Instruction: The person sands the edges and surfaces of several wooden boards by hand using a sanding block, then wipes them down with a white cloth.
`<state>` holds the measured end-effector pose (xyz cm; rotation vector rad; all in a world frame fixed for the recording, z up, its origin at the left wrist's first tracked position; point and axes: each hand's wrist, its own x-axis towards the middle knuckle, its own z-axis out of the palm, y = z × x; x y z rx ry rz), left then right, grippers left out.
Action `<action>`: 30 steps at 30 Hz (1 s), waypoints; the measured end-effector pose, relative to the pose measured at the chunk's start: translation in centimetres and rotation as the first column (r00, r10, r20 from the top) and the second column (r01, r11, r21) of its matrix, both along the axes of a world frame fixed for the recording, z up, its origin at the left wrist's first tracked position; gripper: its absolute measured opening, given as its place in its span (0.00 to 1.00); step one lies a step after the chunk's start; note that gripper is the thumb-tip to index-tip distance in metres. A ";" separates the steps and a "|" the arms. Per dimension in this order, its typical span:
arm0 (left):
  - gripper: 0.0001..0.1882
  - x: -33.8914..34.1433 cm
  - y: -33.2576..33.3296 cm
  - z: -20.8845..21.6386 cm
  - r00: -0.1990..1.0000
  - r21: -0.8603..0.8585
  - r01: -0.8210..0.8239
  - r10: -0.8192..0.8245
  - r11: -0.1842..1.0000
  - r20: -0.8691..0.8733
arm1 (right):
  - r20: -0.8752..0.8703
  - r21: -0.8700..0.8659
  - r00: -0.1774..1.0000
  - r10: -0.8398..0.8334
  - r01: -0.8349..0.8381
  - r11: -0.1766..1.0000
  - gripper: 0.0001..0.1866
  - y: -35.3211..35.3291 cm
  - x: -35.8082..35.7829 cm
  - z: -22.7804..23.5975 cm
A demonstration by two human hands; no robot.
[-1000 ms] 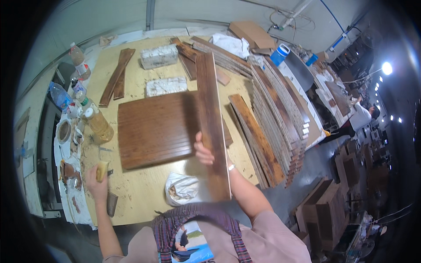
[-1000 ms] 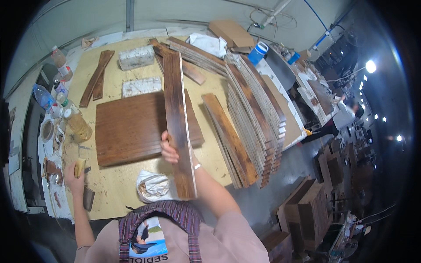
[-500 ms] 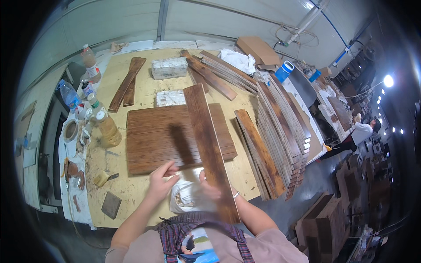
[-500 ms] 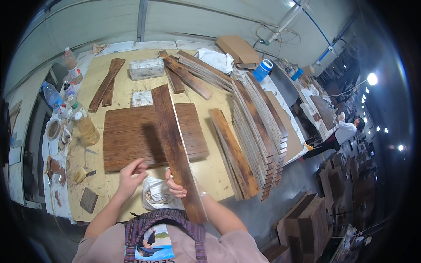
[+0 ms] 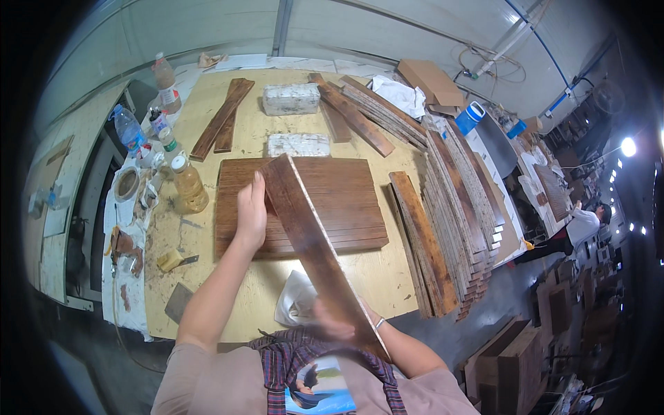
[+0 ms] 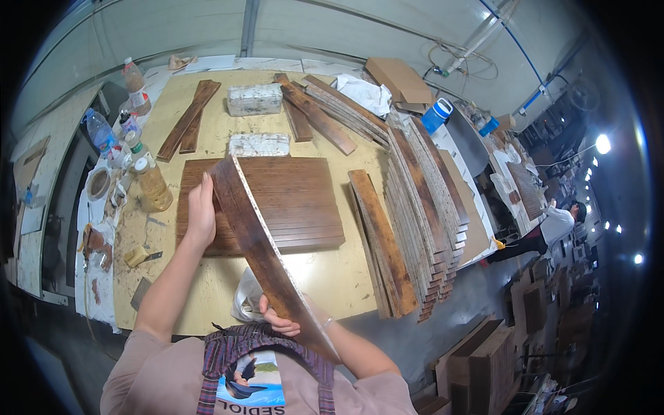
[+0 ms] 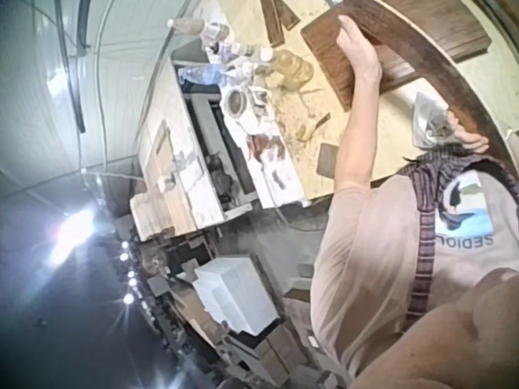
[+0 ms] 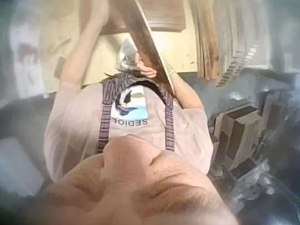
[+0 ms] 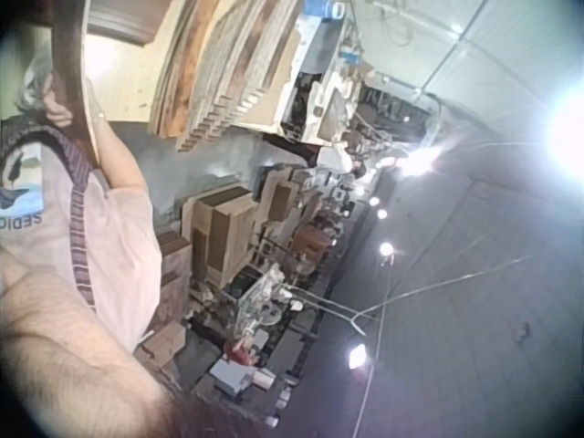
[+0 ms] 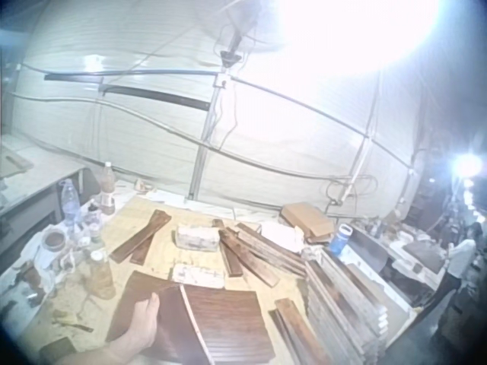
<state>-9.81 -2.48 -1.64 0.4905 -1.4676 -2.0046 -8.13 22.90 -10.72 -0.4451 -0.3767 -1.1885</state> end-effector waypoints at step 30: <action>0.16 6.9 -3.8 -6.6 0.985 -0.489 0.045 0.042 0.871 0.165 | -0.925 -0.362 -0.358 0.128 0.932 -0.014 0.27 9.8 -5.8 10.4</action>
